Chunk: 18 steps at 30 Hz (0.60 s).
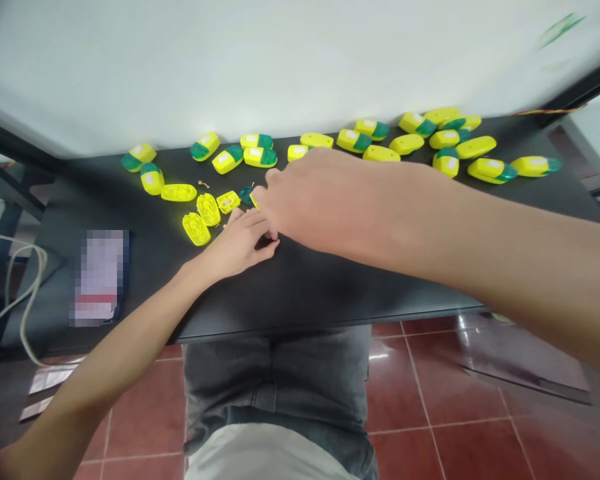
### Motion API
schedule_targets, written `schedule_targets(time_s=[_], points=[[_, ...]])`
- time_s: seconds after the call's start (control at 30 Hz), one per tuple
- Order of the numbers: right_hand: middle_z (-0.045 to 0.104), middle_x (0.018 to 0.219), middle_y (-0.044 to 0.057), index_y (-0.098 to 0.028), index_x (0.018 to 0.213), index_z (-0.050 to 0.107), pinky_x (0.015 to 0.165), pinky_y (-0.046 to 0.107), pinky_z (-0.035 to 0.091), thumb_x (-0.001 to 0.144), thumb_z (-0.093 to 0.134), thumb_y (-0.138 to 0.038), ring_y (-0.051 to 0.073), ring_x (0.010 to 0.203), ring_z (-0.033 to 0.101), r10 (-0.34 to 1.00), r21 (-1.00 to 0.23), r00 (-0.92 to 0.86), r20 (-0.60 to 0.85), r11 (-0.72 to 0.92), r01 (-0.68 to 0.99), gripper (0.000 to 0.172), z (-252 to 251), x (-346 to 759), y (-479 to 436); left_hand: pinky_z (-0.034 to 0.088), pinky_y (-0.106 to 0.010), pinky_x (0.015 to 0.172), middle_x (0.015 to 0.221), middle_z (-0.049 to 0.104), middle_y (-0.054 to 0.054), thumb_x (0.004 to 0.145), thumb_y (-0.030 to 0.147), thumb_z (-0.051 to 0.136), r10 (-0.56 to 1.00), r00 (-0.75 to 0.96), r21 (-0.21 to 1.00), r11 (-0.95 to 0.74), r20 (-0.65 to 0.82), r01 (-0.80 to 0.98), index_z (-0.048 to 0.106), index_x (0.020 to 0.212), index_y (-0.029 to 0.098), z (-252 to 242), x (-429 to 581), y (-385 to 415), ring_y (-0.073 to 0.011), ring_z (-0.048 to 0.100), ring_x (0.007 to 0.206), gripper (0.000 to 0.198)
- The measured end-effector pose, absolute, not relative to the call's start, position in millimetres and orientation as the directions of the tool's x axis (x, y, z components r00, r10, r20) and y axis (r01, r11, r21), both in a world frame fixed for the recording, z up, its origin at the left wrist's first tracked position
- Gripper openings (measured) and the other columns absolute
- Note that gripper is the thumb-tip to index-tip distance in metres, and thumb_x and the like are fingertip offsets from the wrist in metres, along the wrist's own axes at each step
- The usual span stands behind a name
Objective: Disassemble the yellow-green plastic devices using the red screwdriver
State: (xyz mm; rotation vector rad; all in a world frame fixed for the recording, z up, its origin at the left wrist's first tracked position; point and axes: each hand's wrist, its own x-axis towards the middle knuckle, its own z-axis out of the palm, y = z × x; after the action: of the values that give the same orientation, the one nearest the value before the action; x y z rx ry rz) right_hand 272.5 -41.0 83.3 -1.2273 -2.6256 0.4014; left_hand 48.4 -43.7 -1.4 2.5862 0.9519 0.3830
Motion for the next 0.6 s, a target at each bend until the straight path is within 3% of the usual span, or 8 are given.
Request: schedule_targets(time_s=[0.1, 0.2, 0.37, 0.43, 0.53, 0.6], points=[[0.063, 0.089, 0.004, -0.021, 0.086, 0.059, 0.082, 0.041, 0.056, 0.106, 0.056, -0.042, 0.024, 0.101, 0.069, 0.73, -0.29, -0.681, 0.063, 0.666, 0.687, 0.03, 81, 274, -40, 0.031, -0.036, 0.083, 0.093, 0.068, -0.003, 0.099, 0.024, 0.058, 0.659, 0.74, 0.422, -0.714, 0.135, 0.559, 0.061, 0.09, 0.018, -1, 48, -44, -0.0228, 0.06, 0.098, 0.011], [0.058, 0.077, 0.001, -0.021, 0.084, 0.059, 0.081, 0.044, 0.055, 0.102, 0.064, -0.032, 0.023, 0.089, 0.069, 0.675, -0.24, -0.733, 0.08, 0.727, 0.643, 0.022, 84, 273, -39, 0.031, -0.036, 0.083, 0.093, 0.068, -0.004, 0.099, 0.025, 0.058, 0.658, 0.74, 0.427, -0.714, 0.141, 0.554, 0.061, 0.09, 0.018, -1, 47, -44, -0.0231, 0.06, 0.098, 0.011], [0.052, 0.068, 0.001, -0.02, 0.067, 0.047, 0.073, 0.036, 0.05, 0.105, 0.055, -0.025, 0.018, 0.08, 0.066, 0.712, -0.284, -0.679, 0.178, 0.698, 0.658, 0.039, 86, 267, -39, 0.031, -0.036, 0.082, 0.093, 0.067, -0.003, 0.099, 0.023, 0.057, 0.662, 0.739, 0.432, -0.707, 0.125, 0.56, 0.06, 0.088, 0.018, 0, 48, -44, -0.0226, 0.06, 0.097, 0.012], [0.052, 0.069, 0.0, -0.02, 0.073, 0.05, 0.071, 0.035, 0.049, 0.103, 0.059, -0.024, 0.018, 0.077, 0.066, 0.719, -0.218, -0.681, 0.136, 0.693, 0.688, 0.031, 89, 265, -39, 0.031, -0.036, 0.083, 0.094, 0.068, -0.004, 0.099, 0.023, 0.057, 0.662, 0.739, 0.429, -0.708, 0.125, 0.561, 0.06, 0.088, 0.018, 1, 48, -44, -0.0226, 0.06, 0.097, 0.012], [0.052, 0.07, -0.001, -0.021, 0.08, 0.054, 0.069, 0.036, 0.049, 0.095, 0.065, -0.015, 0.018, 0.068, 0.063, 0.676, -0.018, -0.737, 0.004, 0.737, 0.676, 0.019, 95, 264, -42, 0.031, -0.037, 0.084, 0.095, 0.068, -0.004, 0.1, 0.024, 0.055, 0.658, 0.743, 0.426, -0.712, 0.126, 0.558, 0.061, 0.089, 0.018, 1, 48, -44, -0.0227, 0.06, 0.098, 0.013], [0.05, 0.066, -0.001, -0.021, 0.075, 0.052, 0.067, 0.036, 0.047, 0.095, 0.063, -0.013, 0.016, 0.063, 0.061, 0.717, -0.03, -0.696, 0.048, 0.697, 0.716, 0.024, 96, 263, -44, 0.031, -0.037, 0.084, 0.096, 0.069, -0.004, 0.1, 0.025, 0.055, 0.658, 0.744, 0.426, -0.711, 0.12, 0.56, 0.06, 0.089, 0.018, 2, 48, -44, -0.0227, 0.06, 0.098, 0.014]])
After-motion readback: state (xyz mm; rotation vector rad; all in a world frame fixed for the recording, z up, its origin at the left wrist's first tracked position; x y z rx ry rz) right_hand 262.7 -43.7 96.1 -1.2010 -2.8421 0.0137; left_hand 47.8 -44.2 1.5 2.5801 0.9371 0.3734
